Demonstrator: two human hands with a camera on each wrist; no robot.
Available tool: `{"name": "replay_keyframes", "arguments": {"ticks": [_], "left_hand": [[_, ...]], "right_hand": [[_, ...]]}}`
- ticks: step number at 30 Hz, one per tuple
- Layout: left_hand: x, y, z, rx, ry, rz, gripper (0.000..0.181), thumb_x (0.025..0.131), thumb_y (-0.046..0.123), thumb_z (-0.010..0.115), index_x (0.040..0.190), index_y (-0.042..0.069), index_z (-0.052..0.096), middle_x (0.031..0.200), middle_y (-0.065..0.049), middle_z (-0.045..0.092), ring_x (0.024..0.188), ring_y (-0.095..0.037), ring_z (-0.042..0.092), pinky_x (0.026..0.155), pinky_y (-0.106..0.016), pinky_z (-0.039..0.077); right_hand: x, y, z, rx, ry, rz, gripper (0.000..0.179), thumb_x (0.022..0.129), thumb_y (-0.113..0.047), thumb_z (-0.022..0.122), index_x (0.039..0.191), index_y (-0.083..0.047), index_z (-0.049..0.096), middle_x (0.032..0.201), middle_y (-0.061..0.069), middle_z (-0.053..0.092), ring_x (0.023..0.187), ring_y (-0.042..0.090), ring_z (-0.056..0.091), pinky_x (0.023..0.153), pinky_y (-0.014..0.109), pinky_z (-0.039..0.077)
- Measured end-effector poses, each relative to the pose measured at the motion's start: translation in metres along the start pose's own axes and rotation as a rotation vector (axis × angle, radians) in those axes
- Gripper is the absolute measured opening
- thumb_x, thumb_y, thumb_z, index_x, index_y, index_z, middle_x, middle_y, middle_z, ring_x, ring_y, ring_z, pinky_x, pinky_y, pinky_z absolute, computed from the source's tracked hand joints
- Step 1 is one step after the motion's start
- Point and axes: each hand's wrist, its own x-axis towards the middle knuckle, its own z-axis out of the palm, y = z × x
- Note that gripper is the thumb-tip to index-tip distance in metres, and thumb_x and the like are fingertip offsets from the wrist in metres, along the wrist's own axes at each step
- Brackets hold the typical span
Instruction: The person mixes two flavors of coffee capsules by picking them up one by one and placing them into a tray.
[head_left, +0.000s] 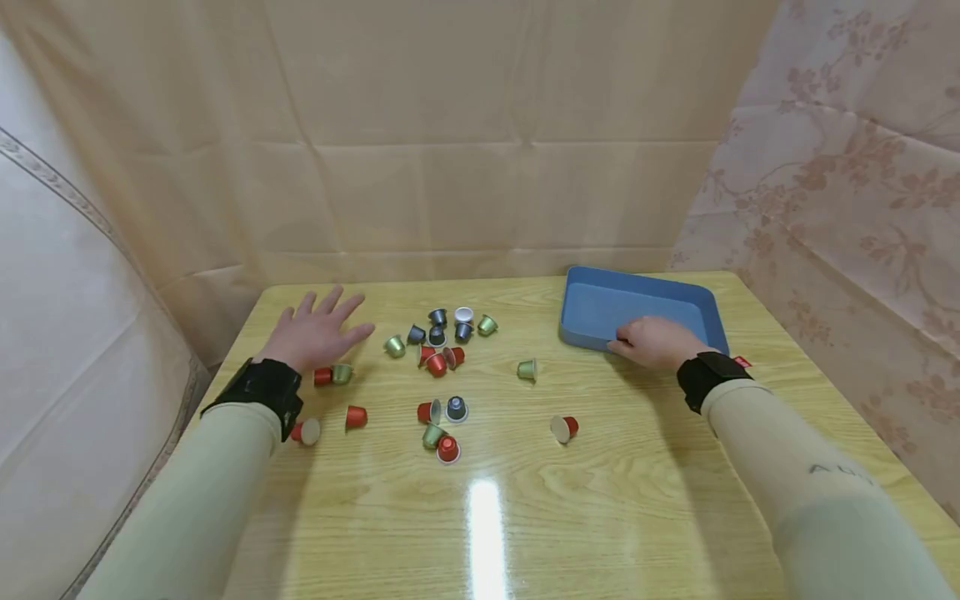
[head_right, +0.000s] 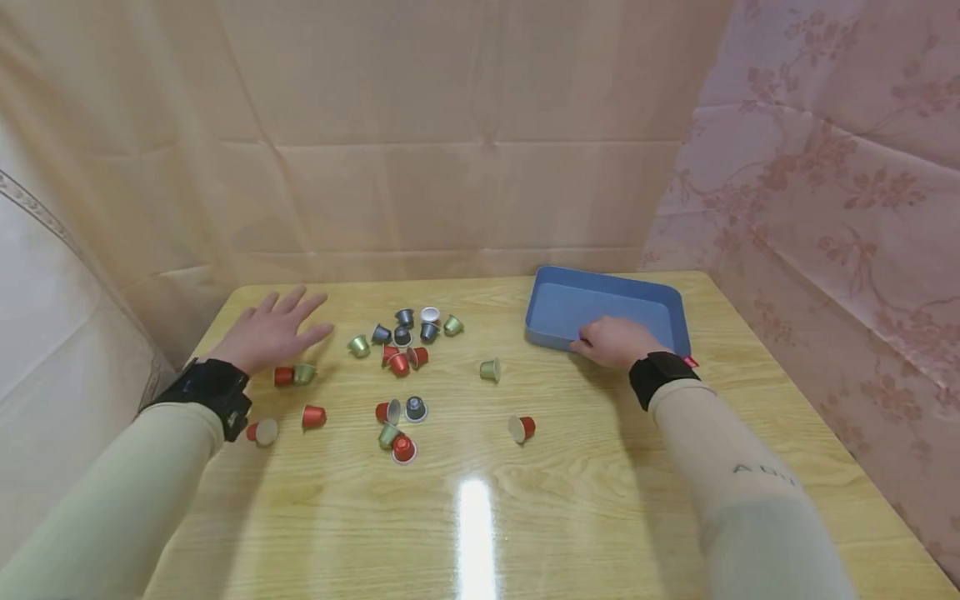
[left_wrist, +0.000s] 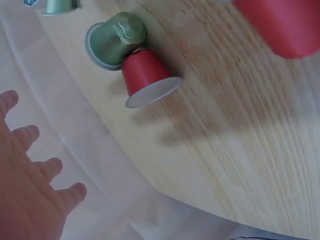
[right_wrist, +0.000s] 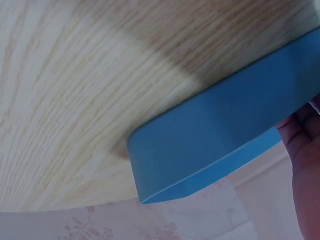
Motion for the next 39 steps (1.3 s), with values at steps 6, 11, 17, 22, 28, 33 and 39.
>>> {"name": "replay_keyframes", "arguments": {"ticks": [6,11,17,22,28,33,39], "left_hand": [[-0.009,-0.002,0.001,0.014,0.016,0.056,0.076,0.097,0.067,0.028,0.153,0.017,0.020,0.157,-0.022,0.011,0.135,-0.056,0.008,0.103,-0.075,0.011],[-0.017,-0.002,0.002,0.045,0.016,0.104,0.075,0.097,0.066,0.030,0.152,0.016,0.023,0.156,-0.022,0.015,0.136,-0.054,0.011,0.104,-0.073,0.013],[-0.028,0.001,0.002,0.085,0.022,0.179,0.072,0.098,0.062,0.035,0.151,0.014,0.029,0.154,-0.023,0.024,0.135,-0.052,0.017,0.105,-0.071,0.018],[-0.038,0.006,0.003,0.102,0.039,0.248,0.069,0.097,0.058,0.042,0.148,0.013,0.035,0.151,-0.022,0.032,0.133,-0.051,0.025,0.105,-0.067,0.024],[-0.048,0.009,0.004,0.111,0.030,0.301,0.076,0.093,0.068,0.038,0.143,0.011,0.044,0.142,-0.019,0.045,0.129,-0.044,0.036,0.103,-0.064,0.031],[-0.052,0.012,0.009,0.135,0.004,0.326,0.074,0.090,0.071,0.041,0.134,0.012,0.054,0.129,-0.012,0.056,0.120,-0.038,0.045,0.099,-0.061,0.038],[-0.054,0.017,0.013,0.161,-0.037,0.387,0.052,0.087,0.052,0.064,0.118,0.011,0.063,0.111,-0.007,0.062,0.104,-0.031,0.053,0.091,-0.053,0.045]], "right_hand": [[-0.002,-0.007,0.003,-0.034,0.042,-0.052,0.035,0.099,-0.024,0.055,0.066,-0.017,0.047,0.057,-0.002,0.040,0.052,0.013,0.039,0.055,0.033,0.034],[-0.003,-0.017,0.004,-0.030,0.053,-0.094,0.033,0.099,-0.022,0.055,0.068,-0.017,0.047,0.056,-0.003,0.040,0.051,0.013,0.039,0.056,0.033,0.034],[-0.002,-0.034,0.006,-0.026,0.059,-0.139,0.029,0.100,-0.021,0.054,0.072,-0.016,0.047,0.057,-0.003,0.042,0.052,0.013,0.041,0.056,0.034,0.036],[0.001,-0.047,0.007,-0.033,0.057,-0.129,0.029,0.100,-0.021,0.053,0.072,-0.016,0.047,0.057,-0.002,0.043,0.051,0.014,0.043,0.055,0.035,0.037],[0.003,-0.065,0.005,-0.049,0.043,-0.083,0.029,0.100,-0.023,0.052,0.072,-0.015,0.050,0.059,-0.001,0.046,0.054,0.017,0.048,0.057,0.040,0.042],[0.005,-0.079,0.004,-0.033,0.022,-0.075,0.026,0.101,-0.021,0.050,0.077,-0.013,0.053,0.062,0.001,0.048,0.060,0.020,0.051,0.061,0.043,0.044],[0.010,-0.091,0.005,0.008,-0.015,-0.026,0.027,0.103,-0.024,0.047,0.079,-0.013,0.056,0.065,0.001,0.050,0.062,0.020,0.052,0.064,0.042,0.044]]}}
